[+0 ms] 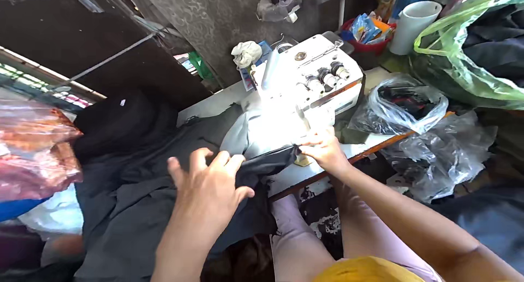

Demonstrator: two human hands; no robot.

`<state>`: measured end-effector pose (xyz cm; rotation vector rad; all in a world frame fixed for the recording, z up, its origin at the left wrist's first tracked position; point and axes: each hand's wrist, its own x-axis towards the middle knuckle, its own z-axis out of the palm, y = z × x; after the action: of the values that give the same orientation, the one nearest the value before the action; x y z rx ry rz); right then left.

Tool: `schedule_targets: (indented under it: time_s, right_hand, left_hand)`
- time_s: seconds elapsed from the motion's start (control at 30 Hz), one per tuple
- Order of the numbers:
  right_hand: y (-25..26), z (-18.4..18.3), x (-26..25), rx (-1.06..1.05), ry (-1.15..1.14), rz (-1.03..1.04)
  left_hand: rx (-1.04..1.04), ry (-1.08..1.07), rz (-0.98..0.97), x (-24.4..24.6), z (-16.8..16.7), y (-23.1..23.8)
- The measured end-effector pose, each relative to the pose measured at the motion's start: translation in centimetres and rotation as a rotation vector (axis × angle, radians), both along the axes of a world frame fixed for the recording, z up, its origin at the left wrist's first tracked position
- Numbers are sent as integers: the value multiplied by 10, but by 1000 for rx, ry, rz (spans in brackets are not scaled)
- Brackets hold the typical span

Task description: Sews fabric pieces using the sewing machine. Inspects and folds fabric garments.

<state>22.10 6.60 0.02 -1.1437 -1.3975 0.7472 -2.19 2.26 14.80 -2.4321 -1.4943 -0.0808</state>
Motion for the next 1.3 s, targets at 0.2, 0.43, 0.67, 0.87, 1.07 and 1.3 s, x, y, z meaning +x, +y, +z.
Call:
schedule_targets:
  time_s: [0.2,0.43,0.67,0.87,1.07,1.3]
  right_hand:
    - [25,13,11,58,-149,50]
    - [29,9,15,216,-244,70]
    - [23,14,8,253,-315,30]
    - [21,13,9,266,-378,29]
    - [18,16,8,254,-405,21]
    - [20,22,10,253,-477,46]
  left_hand:
    - [-135,-97,-519,32,-7,-32]
    - [-995,95,-156,33,-1,33]
    - [-640,-215,86,-33,6,18]
    - [-240,-303,52,-36,-11,-7]
    - [35,-412,-103,-48,-32,-26]
    - [-37,-374,-75,-45,-47,-36]
